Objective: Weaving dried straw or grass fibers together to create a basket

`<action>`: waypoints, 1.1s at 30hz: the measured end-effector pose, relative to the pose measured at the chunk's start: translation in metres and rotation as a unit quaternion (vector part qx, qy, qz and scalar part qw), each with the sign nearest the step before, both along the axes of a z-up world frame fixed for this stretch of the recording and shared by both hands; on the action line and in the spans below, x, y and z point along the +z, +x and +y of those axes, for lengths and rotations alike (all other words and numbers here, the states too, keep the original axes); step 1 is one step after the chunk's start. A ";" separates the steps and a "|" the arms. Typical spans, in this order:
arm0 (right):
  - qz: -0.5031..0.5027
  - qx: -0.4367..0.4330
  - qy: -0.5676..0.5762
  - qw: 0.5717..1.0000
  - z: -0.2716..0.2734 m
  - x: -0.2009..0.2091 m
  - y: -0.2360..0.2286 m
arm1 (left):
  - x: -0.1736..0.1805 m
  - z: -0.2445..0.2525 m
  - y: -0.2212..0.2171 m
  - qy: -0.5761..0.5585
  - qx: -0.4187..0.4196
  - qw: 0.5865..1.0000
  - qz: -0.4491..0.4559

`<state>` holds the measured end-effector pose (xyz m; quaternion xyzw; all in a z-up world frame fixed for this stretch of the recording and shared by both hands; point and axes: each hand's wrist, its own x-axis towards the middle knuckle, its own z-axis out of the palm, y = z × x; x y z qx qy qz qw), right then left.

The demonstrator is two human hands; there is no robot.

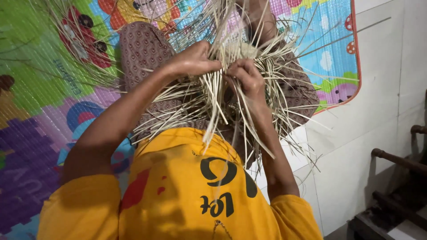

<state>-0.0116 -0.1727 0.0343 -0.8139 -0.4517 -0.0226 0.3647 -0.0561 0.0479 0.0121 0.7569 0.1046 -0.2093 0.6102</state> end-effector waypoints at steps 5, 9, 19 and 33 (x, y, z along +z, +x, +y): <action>-0.029 0.009 -0.044 0.999 0.002 0.016 -0.004 | 0.001 -0.004 0.008 0.030 -0.032 0.999 -0.012; -0.069 0.021 -0.011 0.997 0.000 0.001 0.018 | -0.025 -0.007 0.011 0.061 -0.024 0.996 -0.065; -0.077 0.014 -0.079 0.994 -0.001 0.020 0.008 | -0.009 -0.001 0.014 0.026 0.001 0.999 -0.029; -0.083 0.020 -0.020 0.996 0.017 0.025 0.022 | -0.001 -0.007 0.011 0.006 -0.036 0.999 -0.033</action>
